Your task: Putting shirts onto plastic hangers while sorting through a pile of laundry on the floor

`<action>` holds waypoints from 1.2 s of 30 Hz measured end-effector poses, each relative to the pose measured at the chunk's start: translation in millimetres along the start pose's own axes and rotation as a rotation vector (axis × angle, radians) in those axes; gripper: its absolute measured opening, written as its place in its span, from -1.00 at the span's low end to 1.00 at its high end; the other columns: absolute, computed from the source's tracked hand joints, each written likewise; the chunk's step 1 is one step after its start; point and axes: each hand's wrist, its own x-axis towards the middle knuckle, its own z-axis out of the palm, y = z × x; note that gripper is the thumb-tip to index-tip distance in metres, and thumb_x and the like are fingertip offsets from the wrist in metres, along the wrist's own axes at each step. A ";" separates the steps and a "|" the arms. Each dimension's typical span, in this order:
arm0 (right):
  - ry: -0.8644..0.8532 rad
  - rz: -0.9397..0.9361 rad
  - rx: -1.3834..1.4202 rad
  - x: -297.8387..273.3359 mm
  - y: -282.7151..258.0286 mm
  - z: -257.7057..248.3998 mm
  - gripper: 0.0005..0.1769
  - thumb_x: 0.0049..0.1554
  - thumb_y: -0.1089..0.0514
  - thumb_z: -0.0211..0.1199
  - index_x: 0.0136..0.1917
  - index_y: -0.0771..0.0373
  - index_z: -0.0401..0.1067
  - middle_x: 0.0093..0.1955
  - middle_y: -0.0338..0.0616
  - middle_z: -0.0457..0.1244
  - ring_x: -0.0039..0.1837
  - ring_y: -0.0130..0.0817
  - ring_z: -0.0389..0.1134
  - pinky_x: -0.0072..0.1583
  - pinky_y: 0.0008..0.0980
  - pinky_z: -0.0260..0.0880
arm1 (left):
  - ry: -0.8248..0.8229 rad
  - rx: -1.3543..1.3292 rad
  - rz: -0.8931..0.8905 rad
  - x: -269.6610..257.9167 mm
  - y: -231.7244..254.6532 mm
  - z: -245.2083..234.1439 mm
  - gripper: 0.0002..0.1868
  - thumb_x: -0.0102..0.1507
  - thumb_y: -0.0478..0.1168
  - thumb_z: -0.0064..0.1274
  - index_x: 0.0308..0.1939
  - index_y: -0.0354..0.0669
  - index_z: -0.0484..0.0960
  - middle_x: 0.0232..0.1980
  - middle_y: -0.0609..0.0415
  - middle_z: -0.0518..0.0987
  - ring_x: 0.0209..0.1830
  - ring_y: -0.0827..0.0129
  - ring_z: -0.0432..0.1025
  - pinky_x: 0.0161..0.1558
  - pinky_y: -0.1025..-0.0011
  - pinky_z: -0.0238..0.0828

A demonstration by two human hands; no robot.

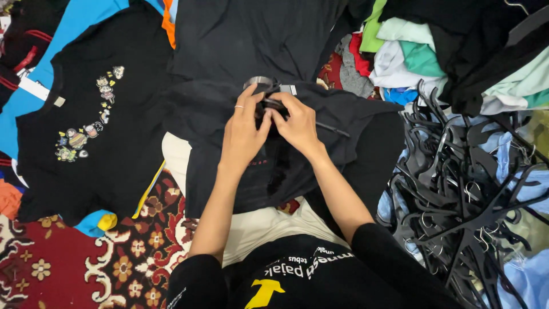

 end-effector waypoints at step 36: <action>-0.319 0.168 -0.411 -8.0 25.3 -17.7 -0.73 0.07 0.04 0.25 -0.21 0.31 0.55 -0.04 0.03 0.12 0.00 0.18 0.22 -0.05 0.06 0.39 | -0.019 -0.055 -0.245 -37.0 -29.9 -88.4 -0.68 0.41 0.01 0.19 0.13 -0.03 0.55 -0.10 -0.21 0.62 -0.13 -0.37 0.43 0.00 -0.11 0.34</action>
